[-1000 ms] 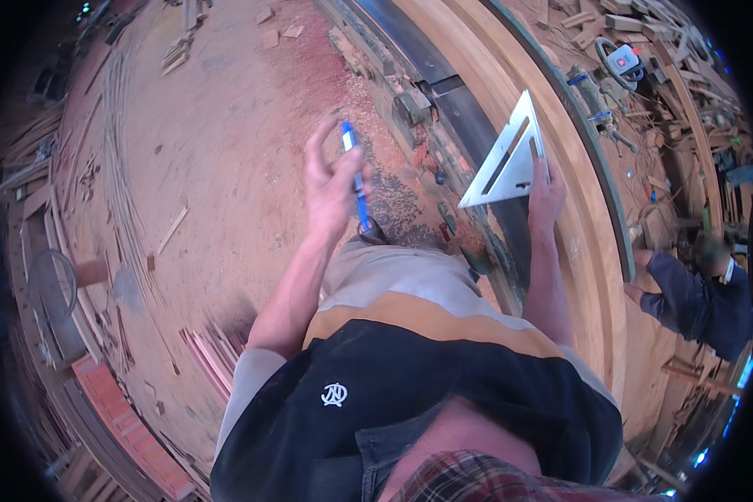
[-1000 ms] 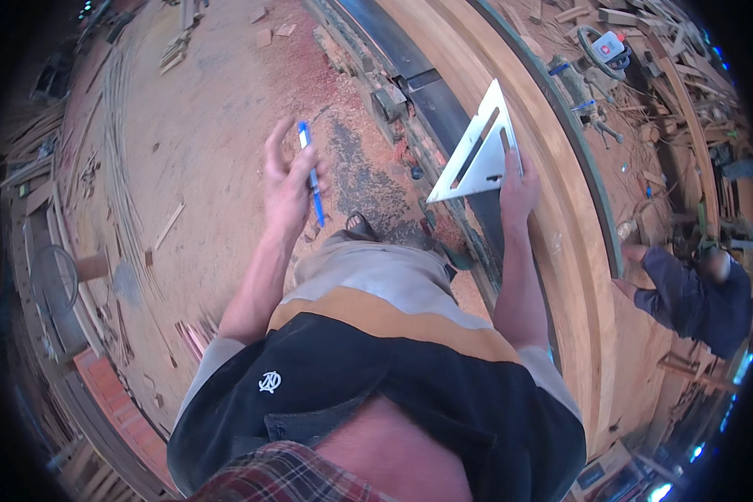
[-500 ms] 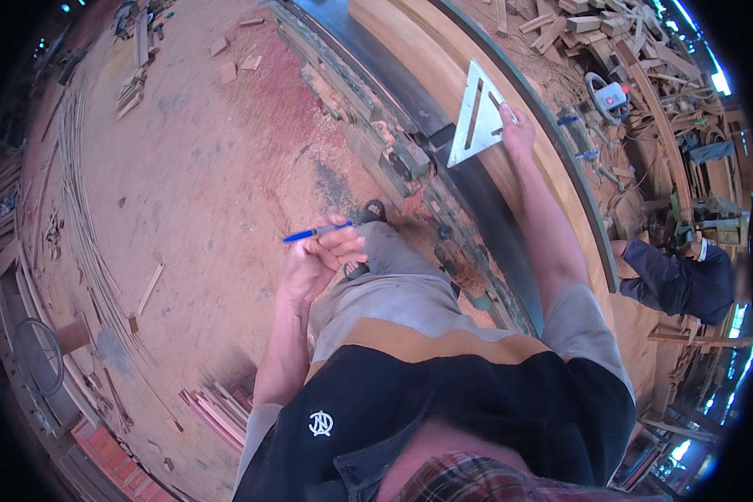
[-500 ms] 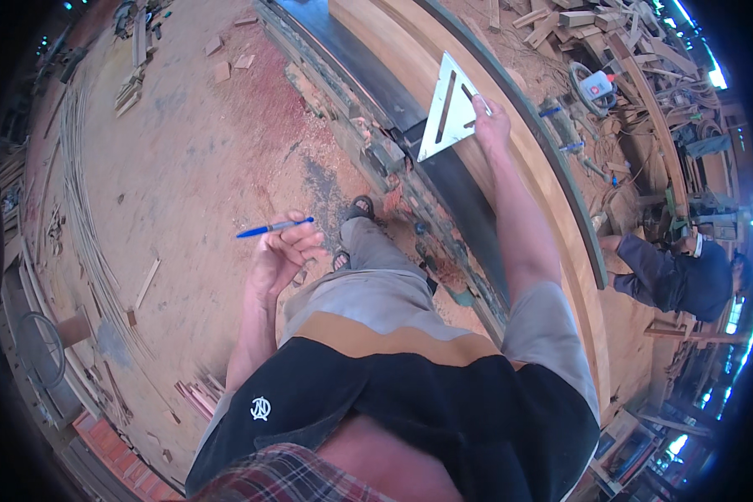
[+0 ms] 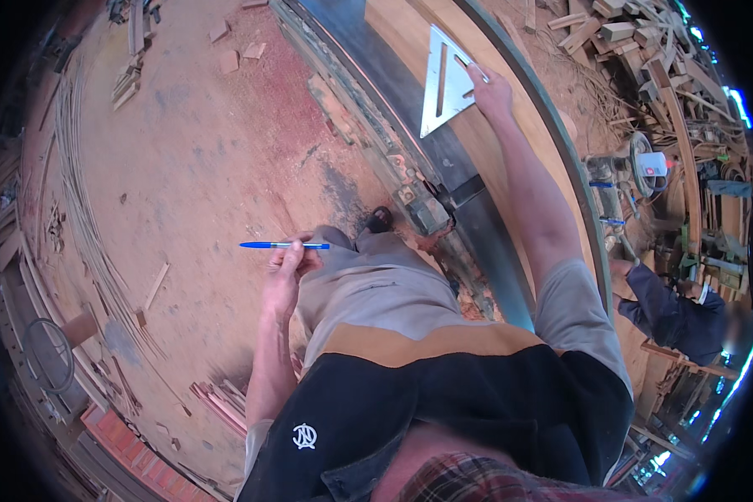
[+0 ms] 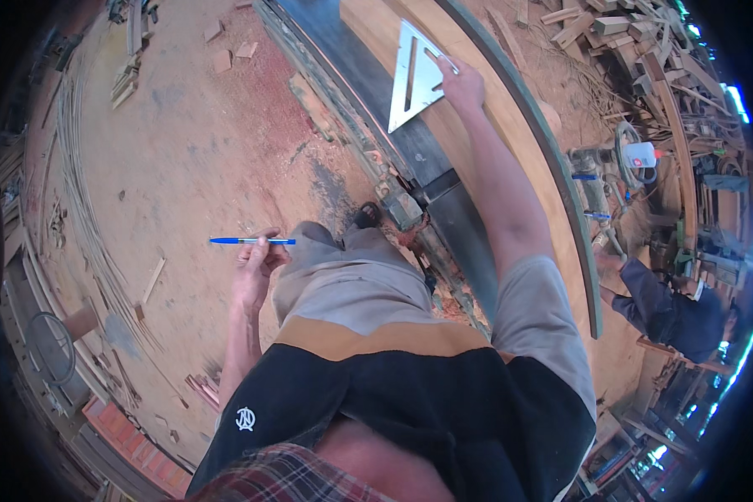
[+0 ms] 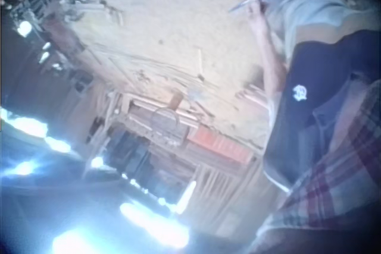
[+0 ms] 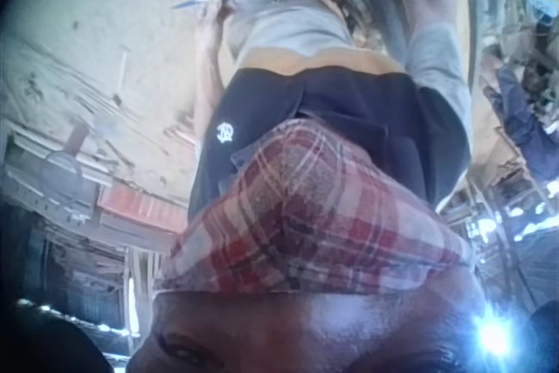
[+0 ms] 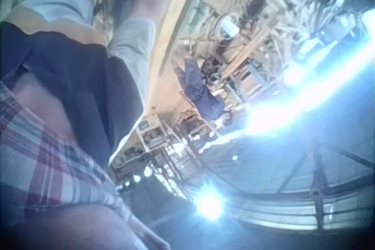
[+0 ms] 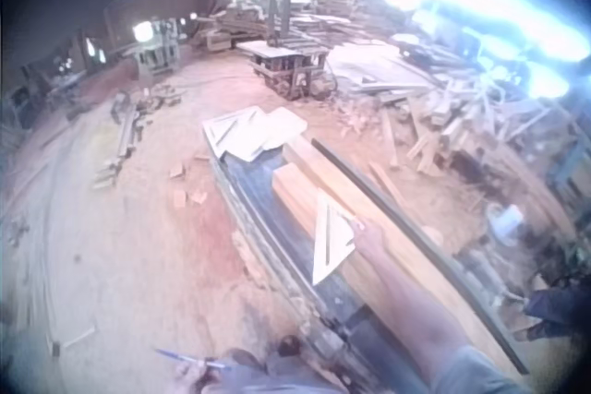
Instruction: The person uses a speed square and a blue marker to draw lines on long wooden planks. They repeatedly position the square, mark the wood, and reposition the planks to continue marking.
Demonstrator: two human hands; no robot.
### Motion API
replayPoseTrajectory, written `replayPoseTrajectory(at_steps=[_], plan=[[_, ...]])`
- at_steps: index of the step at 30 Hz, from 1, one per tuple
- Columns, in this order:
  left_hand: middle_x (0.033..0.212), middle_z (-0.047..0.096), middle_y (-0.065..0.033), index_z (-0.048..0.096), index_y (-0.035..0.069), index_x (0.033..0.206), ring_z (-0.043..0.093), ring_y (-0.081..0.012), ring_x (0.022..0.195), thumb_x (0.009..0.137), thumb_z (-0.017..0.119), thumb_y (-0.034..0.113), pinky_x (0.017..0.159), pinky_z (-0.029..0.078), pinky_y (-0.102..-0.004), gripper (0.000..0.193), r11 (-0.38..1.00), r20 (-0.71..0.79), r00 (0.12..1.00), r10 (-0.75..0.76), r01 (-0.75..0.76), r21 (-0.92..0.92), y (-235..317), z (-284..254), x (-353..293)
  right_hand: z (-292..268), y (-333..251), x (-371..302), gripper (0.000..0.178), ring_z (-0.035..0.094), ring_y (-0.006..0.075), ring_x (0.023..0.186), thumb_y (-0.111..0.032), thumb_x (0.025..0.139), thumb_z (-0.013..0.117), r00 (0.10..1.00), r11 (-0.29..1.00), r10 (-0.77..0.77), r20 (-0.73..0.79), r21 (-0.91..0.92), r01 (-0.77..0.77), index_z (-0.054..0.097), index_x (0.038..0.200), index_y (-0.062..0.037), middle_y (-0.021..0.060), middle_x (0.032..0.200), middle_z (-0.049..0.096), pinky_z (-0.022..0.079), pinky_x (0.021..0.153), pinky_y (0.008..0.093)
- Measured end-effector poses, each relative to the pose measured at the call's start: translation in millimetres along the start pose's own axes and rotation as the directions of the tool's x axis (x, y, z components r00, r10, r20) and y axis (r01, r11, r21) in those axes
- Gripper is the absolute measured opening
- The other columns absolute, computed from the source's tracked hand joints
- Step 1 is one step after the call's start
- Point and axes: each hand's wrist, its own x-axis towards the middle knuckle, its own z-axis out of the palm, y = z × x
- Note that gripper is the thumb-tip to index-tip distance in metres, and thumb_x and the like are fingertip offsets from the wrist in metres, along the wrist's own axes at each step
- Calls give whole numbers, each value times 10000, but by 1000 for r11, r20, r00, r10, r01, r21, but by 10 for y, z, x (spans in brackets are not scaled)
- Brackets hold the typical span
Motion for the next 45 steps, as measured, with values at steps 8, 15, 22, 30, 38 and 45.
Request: replayPoseTrajectory(at_steps=[8, 15, 22, 30, 38, 45], plan=[[892, 711, -60, 620, -36, 1295, 696, -176, 835, 1078, 585, 295, 819, 572, -333, 397, 988, -52, 987, -154, 154, -3, 156, 29, 525, 269, -406, 365, 465, 752, 215, 819, -478, 988, 668, 996, 988, 90, 22, 124, -92, 776, 1193, -75, 111, 919, 780, 569, 774, 356], [872, 690, -52, 651, -20, 1255, 685, -174, 811, 1073, 592, 321, 806, 570, -330, 391, 983, -8, 983, -183, 183, 14, 437, 67, 1179, 316, -594, 207, 449, 750, 258, 914, -496, 978, 649, 987, 977, 157, 40, -151, -149, 786, 1170, -114, 133, 951, 785, 557, 844, 370], [859, 690, -58, 676, -16, 1235, 684, -170, 796, 1068, 605, 316, 786, 565, -326, 378, 989, 21, 990, -138, 137, 56, 746, 116, 1620, 498, -753, 112, 464, 754, 256, 915, -495, 994, 621, 997, 982, 73, 23, -174, -68, 787, 1134, -85, 136, 902, 778, 560, 815, 377], [816, 678, -28, 742, 8, 1124, 657, -124, 742, 1037, 661, 292, 744, 561, -285, 308, 987, -4, 991, -132, 132, 87, 844, 211, 1838, 573, -852, 223, 491, 745, 302, 961, -494, 1008, 586, 996, 994, 11, 85, -110, -2, 762, 1175, -66, 161, 969, 775, 550, 843, 405], [813, 687, -42, 712, -6, 1135, 672, -141, 741, 1035, 652, 214, 763, 582, -314, 249, 994, -28, 996, -79, 81, 80, 884, 162, 1913, 634, -847, 262, 464, 733, 329, 954, -483, 1016, 557, 997, 990, -56, 55, -129, 63, 771, 1154, -95, 148, 1000, 769, 543, 862, 422], [835, 686, -54, 708, 13, 1139, 669, -149, 769, 999, 693, 139, 779, 581, -321, 189, 997, -32, 999, -5, 8, 76, 946, 140, 2002, 628, -857, 257, 442, 720, 358, 987, -471, 1026, 542, 997, 988, -29, 74, -147, 40, 772, 1140, -111, 137, 1048, 765, 543, 880, 455]])
